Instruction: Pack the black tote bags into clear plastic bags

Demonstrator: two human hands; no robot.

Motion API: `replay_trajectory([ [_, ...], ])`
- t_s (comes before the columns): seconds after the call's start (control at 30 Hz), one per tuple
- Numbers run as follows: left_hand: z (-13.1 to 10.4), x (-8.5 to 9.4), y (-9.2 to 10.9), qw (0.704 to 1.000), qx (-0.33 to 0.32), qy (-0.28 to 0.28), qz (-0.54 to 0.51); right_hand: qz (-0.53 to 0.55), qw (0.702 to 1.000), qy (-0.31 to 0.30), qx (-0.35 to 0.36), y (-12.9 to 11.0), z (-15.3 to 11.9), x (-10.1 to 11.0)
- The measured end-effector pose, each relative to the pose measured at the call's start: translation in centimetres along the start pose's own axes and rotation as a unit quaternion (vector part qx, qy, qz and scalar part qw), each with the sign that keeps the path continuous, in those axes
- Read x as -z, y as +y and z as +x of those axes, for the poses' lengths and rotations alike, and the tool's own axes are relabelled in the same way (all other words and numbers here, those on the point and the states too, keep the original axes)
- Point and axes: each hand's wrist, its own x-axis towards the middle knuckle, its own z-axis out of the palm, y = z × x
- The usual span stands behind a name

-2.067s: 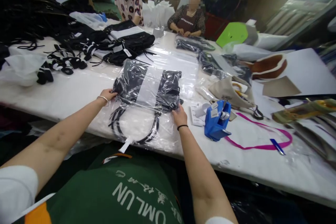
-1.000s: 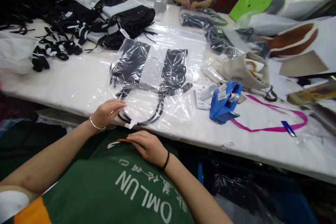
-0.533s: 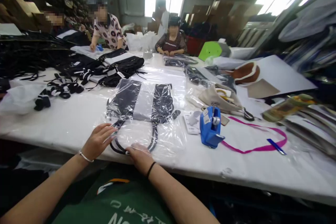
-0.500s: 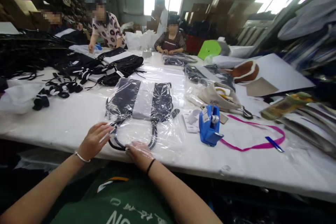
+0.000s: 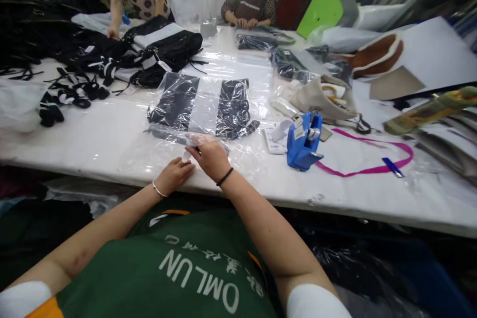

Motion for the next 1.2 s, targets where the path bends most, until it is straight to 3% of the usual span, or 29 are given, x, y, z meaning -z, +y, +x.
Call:
replay_trajectory([
  [0.1,-0.6,0.8,0.2,0.996,-0.071,-0.038,-0.031,0.005,1.000,-0.017,0.016,0.2,-0.9,-0.3],
  [0.23,-4.2,3.1,1.9,0.991,-0.112,-0.043,-0.064,-0.032,0.998,-0.037,0.046,0.3,-2.6,-1.8],
  [0.37,-7.0,4.2,2.6,0.980,-0.164,-0.019,-0.113,-0.064,0.981,-0.172,0.066,1.5,-5.9,-5.6],
  [0.43,-7.5,3.9,2.2,0.984,-0.142,-0.004,-0.109,-0.069,0.976,-0.199,0.056,2.5,-7.4,-7.1],
  [0.5,-7.6,3.3,1.5,0.992,-0.094,0.003,-0.084,-0.065,0.979,-0.188,0.054,3.2,-8.2,-7.7],
  [0.7,-10.0,2.0,-1.3,0.999,-0.028,0.007,-0.021,-0.048,0.986,-0.155,0.044,3.6,-8.9,-6.6],
  [0.87,-14.0,3.1,-5.6,0.990,0.067,0.047,0.116,-0.068,0.991,-0.109,0.039,5.1,-11.4,-5.4],
  [0.97,-16.0,3.9,-7.4,0.989,0.067,0.053,0.124,-0.077,0.990,-0.109,0.042,6.0,-12.2,-5.0],
  [1.1,-18.0,5.5,-7.0,0.994,0.050,0.049,0.087,-0.075,0.990,-0.114,0.026,6.1,-12.1,-4.8],
  [1.2,-17.8,8.1,-5.5,1.000,0.010,0.009,0.003,-0.067,0.991,-0.118,0.009,5.9,-11.9,-4.9],
])
